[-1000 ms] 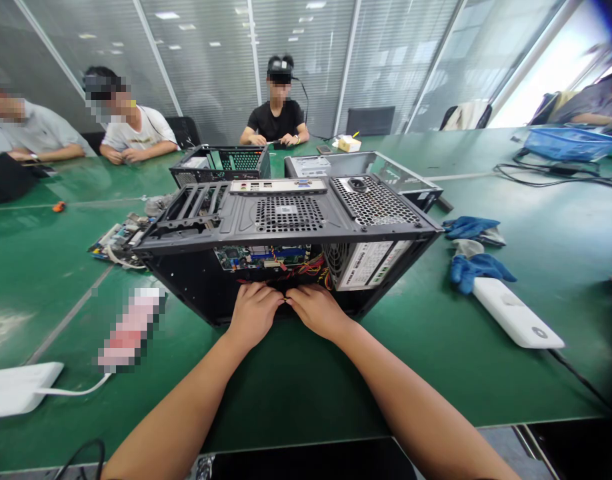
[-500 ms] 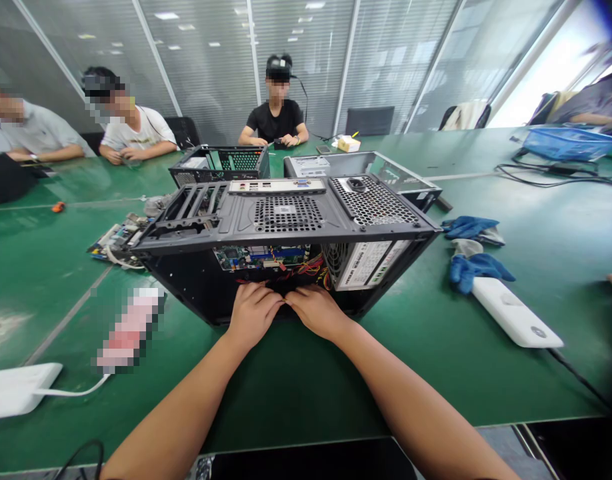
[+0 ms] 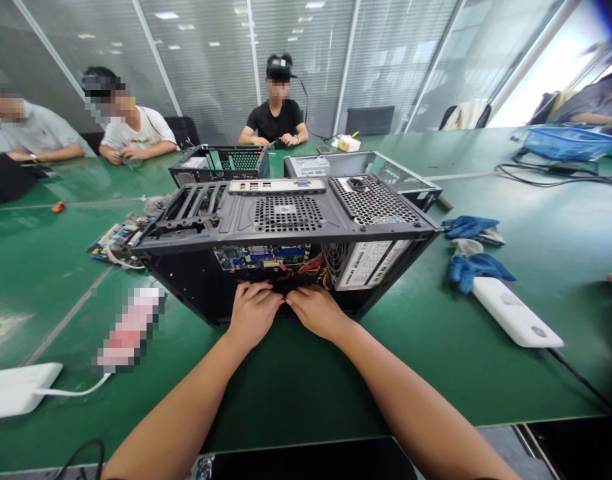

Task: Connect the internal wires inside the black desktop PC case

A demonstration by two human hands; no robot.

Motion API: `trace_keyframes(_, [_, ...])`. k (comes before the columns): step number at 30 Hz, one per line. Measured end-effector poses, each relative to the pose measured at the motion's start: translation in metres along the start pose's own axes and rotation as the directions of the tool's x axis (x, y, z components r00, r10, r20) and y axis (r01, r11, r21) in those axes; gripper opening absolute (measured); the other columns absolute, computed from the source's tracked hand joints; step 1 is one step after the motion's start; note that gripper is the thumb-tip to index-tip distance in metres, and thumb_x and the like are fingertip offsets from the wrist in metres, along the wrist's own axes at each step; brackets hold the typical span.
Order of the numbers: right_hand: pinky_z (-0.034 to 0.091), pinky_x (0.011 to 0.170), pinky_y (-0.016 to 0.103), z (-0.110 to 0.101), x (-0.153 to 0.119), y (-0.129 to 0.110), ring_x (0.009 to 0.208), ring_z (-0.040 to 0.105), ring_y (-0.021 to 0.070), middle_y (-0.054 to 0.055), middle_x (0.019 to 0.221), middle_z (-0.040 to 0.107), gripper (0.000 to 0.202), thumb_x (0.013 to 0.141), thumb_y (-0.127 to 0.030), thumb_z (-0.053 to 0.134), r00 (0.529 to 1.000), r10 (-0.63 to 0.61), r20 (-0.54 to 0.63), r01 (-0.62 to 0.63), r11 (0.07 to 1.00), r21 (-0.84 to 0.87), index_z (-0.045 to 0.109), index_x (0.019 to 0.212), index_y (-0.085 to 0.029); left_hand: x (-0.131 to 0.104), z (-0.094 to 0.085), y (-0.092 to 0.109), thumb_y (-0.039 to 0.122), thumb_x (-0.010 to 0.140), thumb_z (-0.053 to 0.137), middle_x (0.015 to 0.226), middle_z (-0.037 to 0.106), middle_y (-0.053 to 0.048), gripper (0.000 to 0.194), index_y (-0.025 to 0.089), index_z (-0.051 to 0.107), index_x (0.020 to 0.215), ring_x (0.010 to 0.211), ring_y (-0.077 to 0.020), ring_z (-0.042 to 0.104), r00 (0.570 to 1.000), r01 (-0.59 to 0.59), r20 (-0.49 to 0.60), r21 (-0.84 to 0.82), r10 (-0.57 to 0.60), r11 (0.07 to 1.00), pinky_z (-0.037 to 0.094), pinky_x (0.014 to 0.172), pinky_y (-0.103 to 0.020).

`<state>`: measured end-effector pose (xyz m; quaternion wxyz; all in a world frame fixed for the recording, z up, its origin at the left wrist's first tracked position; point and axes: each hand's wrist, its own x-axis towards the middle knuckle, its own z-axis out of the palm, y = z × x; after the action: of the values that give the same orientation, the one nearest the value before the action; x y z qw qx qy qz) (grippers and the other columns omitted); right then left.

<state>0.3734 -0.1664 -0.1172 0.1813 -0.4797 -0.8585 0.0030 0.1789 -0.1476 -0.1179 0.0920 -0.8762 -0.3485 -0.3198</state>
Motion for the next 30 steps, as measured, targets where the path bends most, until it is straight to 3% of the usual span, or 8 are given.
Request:
trace_keyframes(14, [0.040, 0.073, 0.030, 0.0034, -0.0001, -0.0007, 0.076, 0.057, 0.0169, 0.003, 0.079, 0.062, 0.022, 0.099, -0.027, 0.050, 0.997, 0.012, -0.072, -0.012, 1.000, 0.003, 0.064, 0.085, -0.019, 0.0012, 0.0023, 0.0028, 0.019, 0.097, 0.053, 0.088, 0.076, -0.003, 0.017, 0.020, 0.070, 0.093, 0.103, -0.0219, 0.064, 0.998, -0.022, 0.062, 0.028, 0.020, 0.999, 0.036, 0.089, -0.043])
trace_keyframes(25, [0.038, 0.072, 0.028, -0.0030, 0.0023, 0.0009, 0.077, 0.060, 0.0154, 0.002, 0.082, 0.067, 0.017, 0.097, -0.018, 0.050, 0.999, 0.038, -0.020, -0.036, 0.997, 0.072, 0.064, 0.088, -0.019, 0.0008, -0.0016, 0.0034, 0.029, 0.093, 0.060, 0.092, 0.075, -0.004, 0.014, 0.020, 0.070, 0.099, 0.098, -0.0241, 0.062, 0.999, -0.033, 0.009, 0.031, 0.033, 0.999, 0.038, 0.087, -0.042])
trace_keyframes(30, [0.037, 0.071, 0.027, -0.0065, 0.0022, 0.0007, 0.077, 0.061, 0.0156, 0.002, 0.082, 0.068, 0.018, 0.098, -0.018, 0.049, 0.999, 0.050, -0.010, -0.048, 0.990, 0.134, 0.063, 0.086, -0.019, 0.0003, -0.0002, 0.0018, 0.023, 0.095, 0.057, 0.081, 0.073, -0.002, 0.013, 0.020, 0.069, 0.098, 0.087, -0.0209, 0.061, 0.998, -0.044, -0.046, 0.079, 0.048, 0.996, 0.039, 0.083, -0.038])
